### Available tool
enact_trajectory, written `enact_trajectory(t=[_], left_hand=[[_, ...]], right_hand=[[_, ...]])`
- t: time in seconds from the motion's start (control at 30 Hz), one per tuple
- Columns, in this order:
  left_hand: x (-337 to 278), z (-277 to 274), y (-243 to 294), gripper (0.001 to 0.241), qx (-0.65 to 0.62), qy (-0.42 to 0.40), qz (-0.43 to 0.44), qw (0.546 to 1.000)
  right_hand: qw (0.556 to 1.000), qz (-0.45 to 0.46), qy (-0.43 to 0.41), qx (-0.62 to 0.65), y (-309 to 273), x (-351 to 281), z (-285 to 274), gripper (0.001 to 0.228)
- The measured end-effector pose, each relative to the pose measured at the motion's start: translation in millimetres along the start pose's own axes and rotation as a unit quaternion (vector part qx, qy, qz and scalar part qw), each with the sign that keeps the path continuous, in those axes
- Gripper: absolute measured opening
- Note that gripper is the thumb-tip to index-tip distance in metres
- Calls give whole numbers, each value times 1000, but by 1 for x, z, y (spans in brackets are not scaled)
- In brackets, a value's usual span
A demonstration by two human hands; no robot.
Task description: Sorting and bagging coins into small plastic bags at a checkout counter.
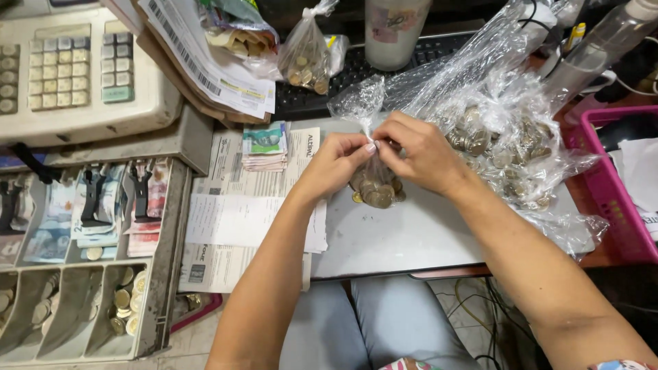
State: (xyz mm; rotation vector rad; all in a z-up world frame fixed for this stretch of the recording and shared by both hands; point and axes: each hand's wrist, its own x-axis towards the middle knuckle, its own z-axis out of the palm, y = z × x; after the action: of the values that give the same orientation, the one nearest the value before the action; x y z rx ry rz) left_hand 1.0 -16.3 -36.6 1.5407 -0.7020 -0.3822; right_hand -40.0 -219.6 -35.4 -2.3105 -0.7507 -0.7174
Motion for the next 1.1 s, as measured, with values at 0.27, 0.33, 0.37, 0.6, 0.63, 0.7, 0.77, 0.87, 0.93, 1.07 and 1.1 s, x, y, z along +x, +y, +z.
enact_trajectory(t=[0.27,0.33,0.37,0.6,0.63,0.7,0.77,0.87,0.93,1.07,1.1], left_hand=[[-5,-2,32,14,204,131,131,961],[-2,0,23,11,206,141,159,955],[-1,1,20,8,208,149,186,949],[-2,-4,16,15,290,97,200,931],[-4,-3,22,13,311,95,197,925],[-6,0,22,12,331,93,194,919],[-2,3,11,10,353,108,208,906],[-1,4,8,10,364,127,220,896],[-1,3,8,9,350,129,215,903],[-1,3,8,7,276,139,194,931],[1,2,7,7,276,140,194,931]], right_hand=[[997,13,4,-72,-8,4,-4,3],[998,15,8,-55,-9,7,-3,2],[999,20,13,-37,-9,8,-3,1],[999,53,8,8,-12,9,-3,1],[998,54,9,13,-9,8,-1,1],[998,58,10,17,-8,6,1,2],[998,60,12,9,-10,7,1,2],[998,61,20,5,-14,6,6,2],[998,56,21,1,-16,7,6,2],[999,43,16,-4,-22,7,7,4],[999,41,16,-4,-21,8,7,4]])
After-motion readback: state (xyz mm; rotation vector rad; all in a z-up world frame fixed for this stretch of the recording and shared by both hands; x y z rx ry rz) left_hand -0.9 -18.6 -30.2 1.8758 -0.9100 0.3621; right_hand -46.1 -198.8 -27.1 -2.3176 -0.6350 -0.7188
